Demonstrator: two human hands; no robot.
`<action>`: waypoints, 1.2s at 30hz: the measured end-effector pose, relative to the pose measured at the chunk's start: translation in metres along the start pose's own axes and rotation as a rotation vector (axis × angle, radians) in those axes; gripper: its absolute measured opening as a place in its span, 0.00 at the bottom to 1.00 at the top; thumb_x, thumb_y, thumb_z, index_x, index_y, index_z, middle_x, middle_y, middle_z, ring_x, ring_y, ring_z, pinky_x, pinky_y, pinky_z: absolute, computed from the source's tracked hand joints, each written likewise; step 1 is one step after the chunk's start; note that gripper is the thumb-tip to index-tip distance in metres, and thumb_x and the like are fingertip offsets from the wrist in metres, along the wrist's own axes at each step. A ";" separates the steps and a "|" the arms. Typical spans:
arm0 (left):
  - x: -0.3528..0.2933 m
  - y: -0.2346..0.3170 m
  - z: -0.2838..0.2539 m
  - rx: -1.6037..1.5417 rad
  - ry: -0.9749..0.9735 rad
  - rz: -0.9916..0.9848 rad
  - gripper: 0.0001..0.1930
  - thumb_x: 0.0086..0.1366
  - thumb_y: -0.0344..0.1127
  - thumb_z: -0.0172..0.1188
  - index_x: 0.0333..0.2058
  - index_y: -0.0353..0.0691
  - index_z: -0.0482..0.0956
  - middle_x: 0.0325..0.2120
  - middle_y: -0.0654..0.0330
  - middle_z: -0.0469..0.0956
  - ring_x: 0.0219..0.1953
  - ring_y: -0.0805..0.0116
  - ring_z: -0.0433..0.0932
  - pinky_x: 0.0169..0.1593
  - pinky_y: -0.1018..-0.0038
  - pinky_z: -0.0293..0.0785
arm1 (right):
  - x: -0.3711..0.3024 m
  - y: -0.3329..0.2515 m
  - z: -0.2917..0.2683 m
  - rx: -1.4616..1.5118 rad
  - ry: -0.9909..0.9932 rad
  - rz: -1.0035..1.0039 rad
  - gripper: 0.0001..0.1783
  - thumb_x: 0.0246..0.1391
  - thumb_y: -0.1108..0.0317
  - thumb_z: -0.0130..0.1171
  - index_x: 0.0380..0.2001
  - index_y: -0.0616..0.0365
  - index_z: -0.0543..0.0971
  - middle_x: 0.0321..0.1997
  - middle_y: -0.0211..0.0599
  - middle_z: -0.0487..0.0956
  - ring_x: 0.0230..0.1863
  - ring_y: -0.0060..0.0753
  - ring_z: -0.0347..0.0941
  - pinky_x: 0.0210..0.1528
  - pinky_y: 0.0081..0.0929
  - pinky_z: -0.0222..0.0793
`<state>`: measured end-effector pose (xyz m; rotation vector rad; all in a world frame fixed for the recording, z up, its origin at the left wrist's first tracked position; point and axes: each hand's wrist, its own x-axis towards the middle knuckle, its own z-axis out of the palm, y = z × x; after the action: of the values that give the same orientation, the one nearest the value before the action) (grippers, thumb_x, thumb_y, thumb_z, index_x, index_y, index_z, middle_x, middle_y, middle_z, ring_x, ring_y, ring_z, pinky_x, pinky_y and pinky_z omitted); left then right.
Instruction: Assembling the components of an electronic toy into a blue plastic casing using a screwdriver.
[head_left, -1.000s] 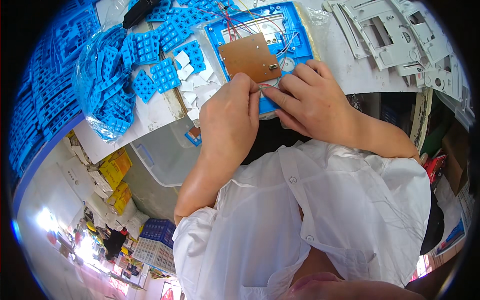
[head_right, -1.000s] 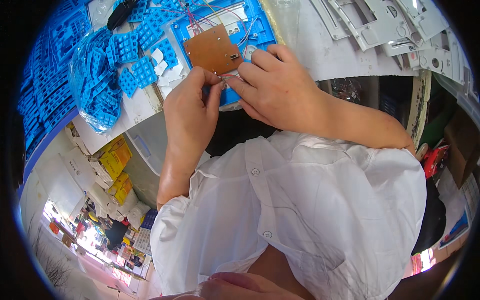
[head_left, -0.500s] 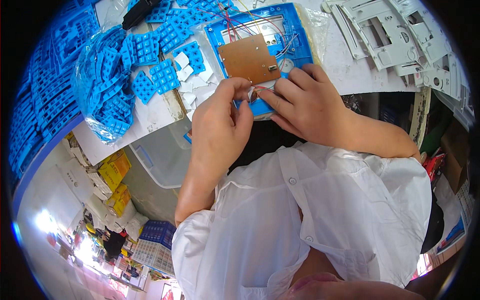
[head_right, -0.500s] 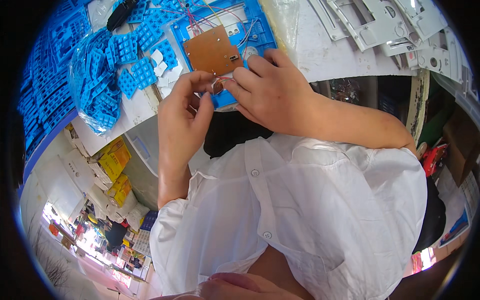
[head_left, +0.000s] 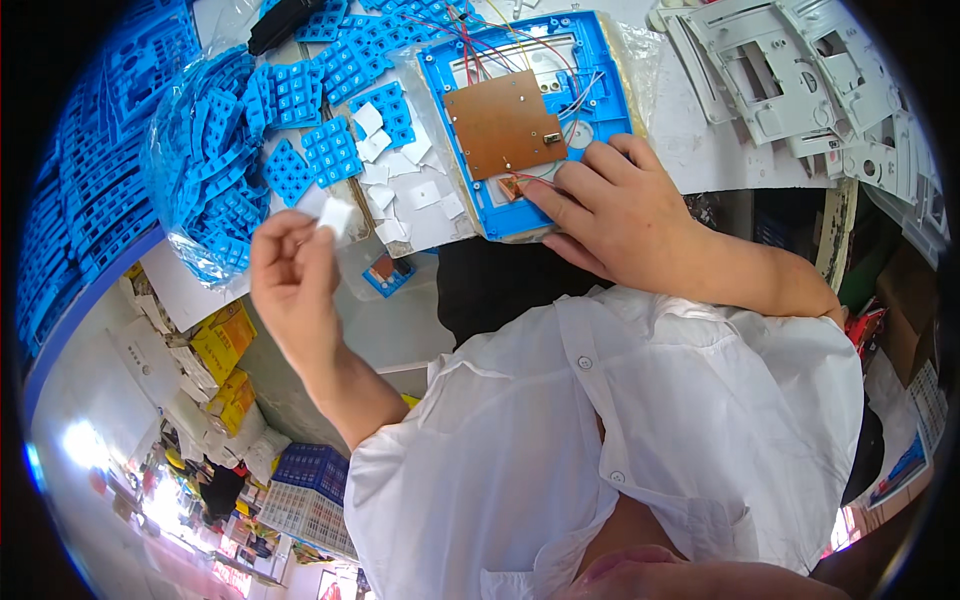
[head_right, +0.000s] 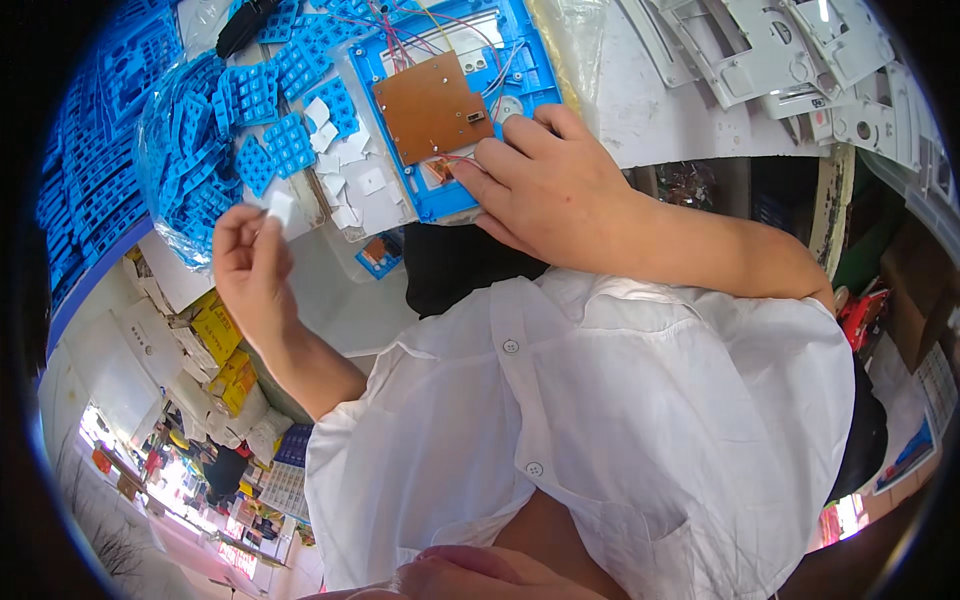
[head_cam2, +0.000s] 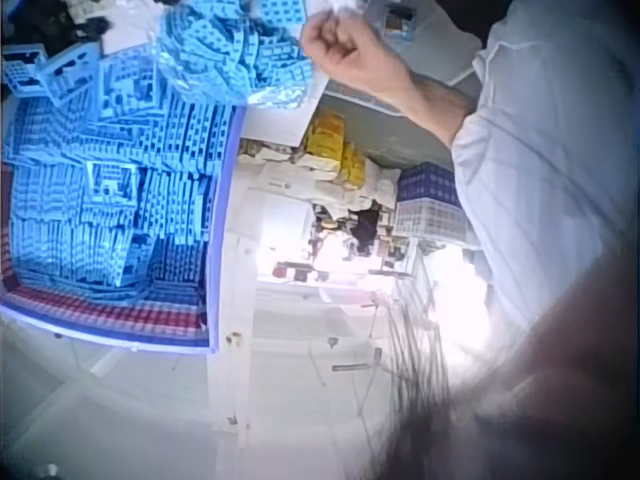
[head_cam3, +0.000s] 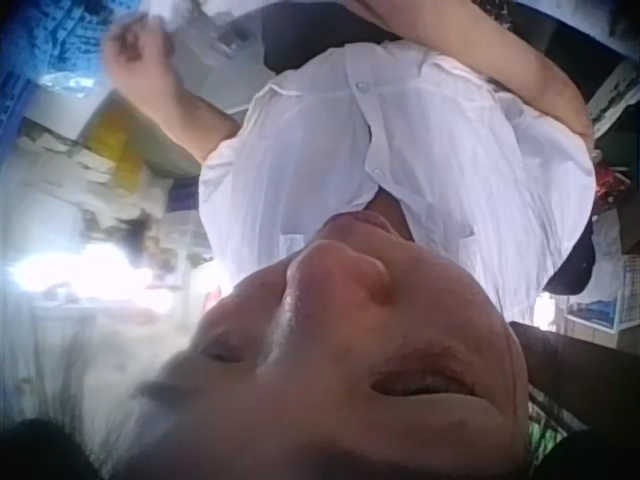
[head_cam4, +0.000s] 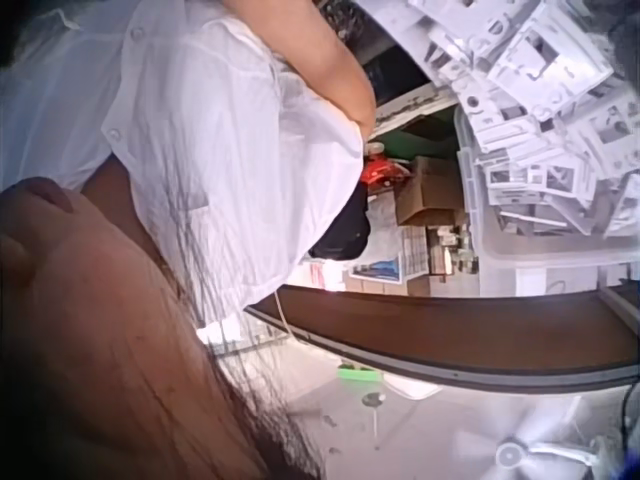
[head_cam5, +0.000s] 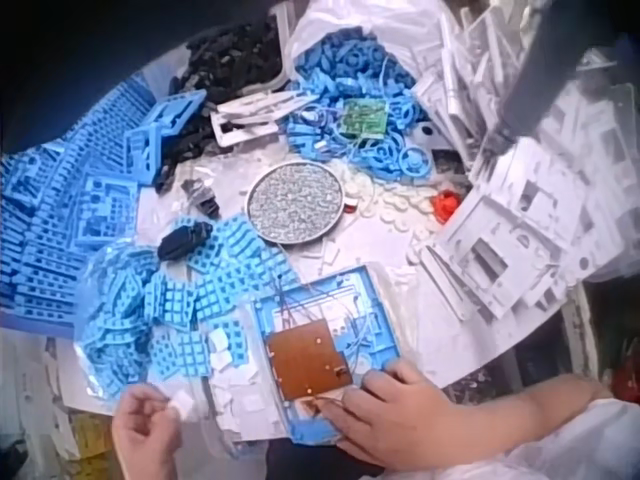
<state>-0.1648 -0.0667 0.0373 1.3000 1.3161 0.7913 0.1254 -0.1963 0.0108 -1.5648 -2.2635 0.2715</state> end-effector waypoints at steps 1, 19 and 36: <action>0.000 -0.005 -0.010 0.033 0.023 0.026 0.11 0.66 0.22 0.62 0.46 0.38 0.77 0.30 0.69 0.78 0.22 0.88 0.61 0.25 0.86 0.51 | 0.000 0.000 0.000 0.015 0.002 0.000 0.25 0.48 0.58 0.71 0.50 0.54 0.83 0.40 0.27 0.75 0.45 0.34 0.70 0.50 0.35 0.63; -0.013 -0.023 0.017 0.080 -0.080 0.136 0.05 0.67 0.22 0.62 0.41 0.33 0.79 0.26 0.72 0.73 0.27 0.88 0.66 0.30 0.87 0.59 | 0.013 -0.003 0.004 0.003 -0.046 -0.064 0.33 0.45 0.56 0.75 0.56 0.49 0.79 0.42 0.27 0.75 0.47 0.32 0.71 0.50 0.36 0.63; -0.015 -0.022 0.032 0.142 -0.172 0.180 0.04 0.67 0.22 0.62 0.40 0.34 0.80 0.23 0.72 0.71 0.25 0.86 0.64 0.29 0.85 0.60 | 0.012 0.000 -0.009 0.039 -0.218 -0.057 0.40 0.46 0.56 0.74 0.63 0.49 0.73 0.45 0.27 0.74 0.52 0.31 0.70 0.54 0.35 0.64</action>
<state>-0.1427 -0.0922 0.0132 1.5808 1.1457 0.7009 0.1251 -0.1856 0.0214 -1.5125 -2.4460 0.4882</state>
